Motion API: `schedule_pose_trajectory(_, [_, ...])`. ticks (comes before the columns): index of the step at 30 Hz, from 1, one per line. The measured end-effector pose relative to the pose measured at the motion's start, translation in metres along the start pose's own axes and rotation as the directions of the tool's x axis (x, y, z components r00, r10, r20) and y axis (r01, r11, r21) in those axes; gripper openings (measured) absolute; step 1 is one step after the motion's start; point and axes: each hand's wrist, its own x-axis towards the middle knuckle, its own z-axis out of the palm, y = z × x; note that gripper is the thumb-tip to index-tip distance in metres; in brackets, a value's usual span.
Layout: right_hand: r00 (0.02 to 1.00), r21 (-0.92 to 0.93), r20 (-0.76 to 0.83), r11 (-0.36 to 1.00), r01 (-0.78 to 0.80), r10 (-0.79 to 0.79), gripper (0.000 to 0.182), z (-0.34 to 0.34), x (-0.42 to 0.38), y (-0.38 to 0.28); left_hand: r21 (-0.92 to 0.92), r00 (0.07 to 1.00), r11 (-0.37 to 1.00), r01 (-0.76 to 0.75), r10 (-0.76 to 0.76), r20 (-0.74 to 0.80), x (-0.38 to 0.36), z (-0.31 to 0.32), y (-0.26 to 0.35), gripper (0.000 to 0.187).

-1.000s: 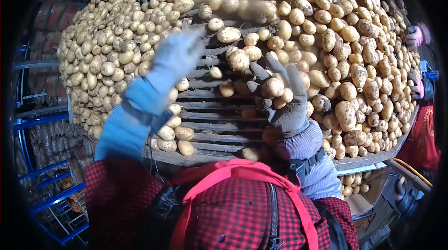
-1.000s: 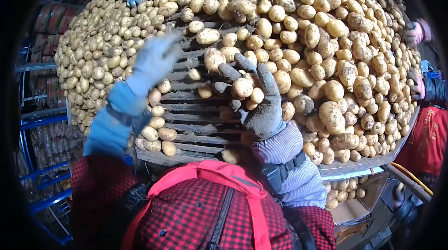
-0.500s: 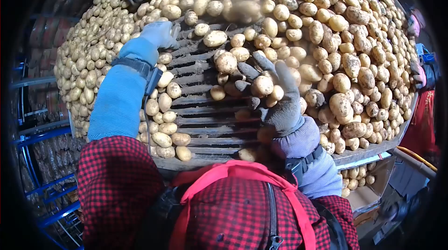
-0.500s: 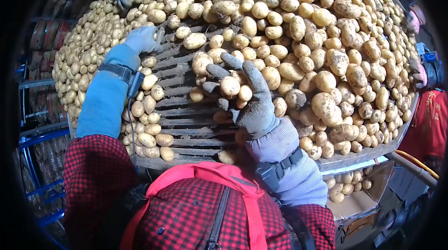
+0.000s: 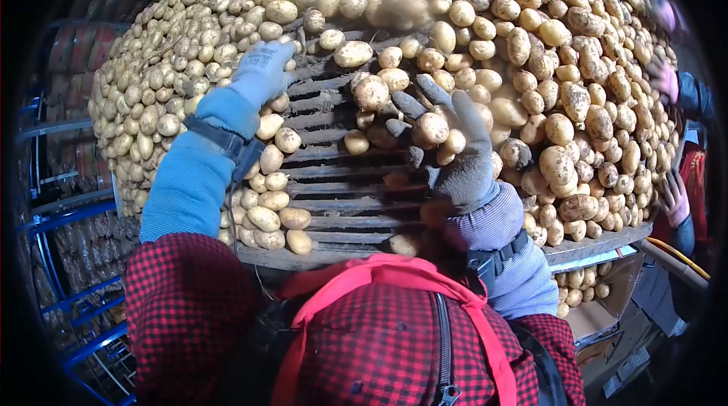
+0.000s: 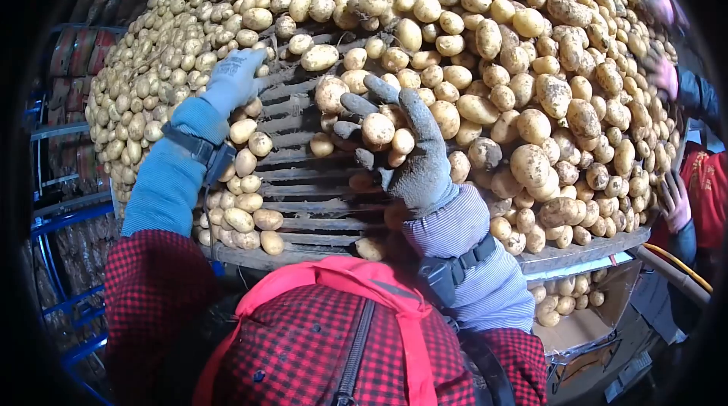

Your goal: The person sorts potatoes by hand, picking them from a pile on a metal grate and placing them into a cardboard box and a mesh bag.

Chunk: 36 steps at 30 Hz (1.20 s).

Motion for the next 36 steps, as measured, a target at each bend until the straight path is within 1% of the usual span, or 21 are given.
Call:
schedule_pose_trajectory(1, [1.0, 0.0, 0.005, 1.0, -0.002, 0.002, 0.067, 0.003, 0.0, 0.003, 0.015, 0.994, 1.0, 0.015, -0.017, 0.106, 0.004, -0.009, 0.0, 0.039])
schedule_pose_trajectory(3, [0.951, -0.23, -0.292, 0.973, 0.035, -0.103, 0.067, 0.015, -0.001, 0.007, 0.047, 0.987, 0.998, 0.045, -0.051, 0.152, -0.002, -0.014, 0.016, 0.034])
schedule_pose_trajectory(4, [0.951, -0.23, -0.287, 0.972, 0.046, -0.113, 0.067, 0.013, -0.001, 0.005, 0.077, 0.975, 0.994, 0.074, -0.088, 0.205, -0.006, -0.012, 0.022, 0.03])
schedule_pose_trajectory(5, [0.962, -0.203, -0.262, 0.979, 0.027, -0.081, 0.063, 0.008, -0.002, 0.004, 0.022, 0.985, 0.999, 0.028, -0.032, 0.172, -0.011, 0.004, 0.016, 0.023])
schedule_pose_trajectory(6, [0.971, -0.175, -0.235, 0.985, 0.003, -0.045, 0.061, 0.005, -0.002, 0.004, 0.001, 0.998, 0.998, -0.064, 0.064, -0.007, -0.022, 0.022, 0.007, 0.025])
schedule_pose_trajectory(8, [0.969, -0.211, -0.242, 0.977, 0.003, -0.055, 0.06, 0.015, -0.002, 0.005, -0.126, 0.983, 0.987, -0.099, 0.077, -0.168, -0.028, 0.047, -0.007, 0.031])
schedule_pose_trajectory(12, [0.964, -0.231, -0.265, 0.972, -0.051, -0.012, 0.06, 0.016, -0.003, 0.006, -0.223, 0.993, 0.974, -0.036, 0.009, -0.119, -0.023, 0.032, 0.01, 0.038])
schedule_pose_trajectory(13, [0.981, -0.236, -0.191, 0.971, -0.039, -0.007, 0.061, 0.012, -0.004, 0.004, -0.563, 0.981, 0.82, -0.102, -0.012, -0.195, -0.03, 0.026, 0.03, 0.039])
schedule_pose_trajectory(14, [0.981, -0.236, -0.192, 0.971, -0.045, -0.001, 0.061, 0.011, -0.003, 0.007, -0.818, 0.967, 0.549, -0.173, -0.064, -0.248, -0.042, 0.019, 0.05, 0.041])
schedule_pose_trajectory(16, [0.969, -0.212, -0.247, 0.975, -0.059, 0.005, 0.062, 0.009, -0.002, 0.012, -0.644, 0.85, 0.6, -0.474, 0.121, -0.513, -0.073, -0.036, 0.09, 0.047])
schedule_pose_trajectory(17, [0.962, -0.435, -0.214, 0.898, 0.06, -0.168, 0.062, 0.019, -0.004, 0.021, -0.589, 0.819, 0.606, -0.534, 0.2, -0.537, -0.081, -0.05, 0.102, 0.048])
schedule_pose_trajectory(18, [0.964, -0.439, -0.215, 0.897, 0.049, -0.158, 0.062, 0.013, -0.002, 0.018, -0.531, 0.782, 0.603, -0.595, 0.28, -0.557, -0.083, -0.057, 0.109, 0.05])
schedule_pose_trajectory(20, [0.982, -0.205, -0.189, 0.978, -0.035, -0.005, 0.064, -0.006, 0.0, 0.007, -0.534, 0.761, 0.572, -0.622, 0.284, -0.583, -0.065, -0.05, 0.103, 0.054])
schedule_pose_trajectory(22, [0.976, -0.171, -0.218, 0.985, -0.02, -0.018, 0.065, 0.002, 0.003, 0.008, -0.729, 0.866, 0.531, -0.431, 0.015, -0.5, -0.04, -0.047, 0.077, 0.057])
schedule_pose_trajectory(24, [0.954, -0.202, -0.291, 0.979, 0.013, -0.073, 0.061, 0.019, 0.0, 0.008, -0.467, 0.9, 0.883, -0.04, -0.171, -0.401, -0.006, -0.032, 0.036, 0.059])
schedule_pose_trajectory(26, [0.972, -0.122, -0.235, 0.992, -0.016, -0.013, 0.061, 0.004, -0.001, 0.004, -0.341, 0.968, 0.933, 0.113, -0.18, -0.173, 0.036, -0.004, -0.004, 0.058])
schedule_pose_trajectory(28, [0.997, 0.017, -0.064, 0.999, -0.031, 0.032, 0.06, 0.002, -0.001, 0.003, -0.244, 0.976, 0.953, 0.178, -0.202, -0.076, 0.052, -0.007, 0.003, 0.058])
schedule_pose_trajectory(30, [0.993, -0.132, -0.119, 0.991, 0.008, -0.023, 0.062, 0.01, -0.001, 0.008, -0.135, 0.972, 0.963, 0.234, -0.233, 0.024, 0.064, -0.011, 0.005, 0.059])
schedule_pose_trajectory(32, [0.93, -0.293, -0.357, 0.956, -0.017, -0.093, 0.064, 0.019, -0.002, 0.013, -0.152, 0.973, 0.965, 0.213, -0.195, 0.126, 0.068, -0.016, 0.001, 0.068])
schedule_pose_trajectory(33, [0.94, -0.197, -0.329, 0.98, 0.022, -0.088, 0.06, 0.017, -0.002, 0.013, -0.175, 0.974, 0.959, 0.223, -0.211, 0.089, 0.067, -0.016, 0.001, 0.065])
schedule_pose_trajectory(36, [0.978, -0.211, -0.206, 0.977, -0.024, -0.02, 0.061, 0.009, -0.003, 0.008, -0.226, 0.978, 0.951, 0.209, -0.2, 0.064, 0.054, -0.016, -0.001, 0.059])
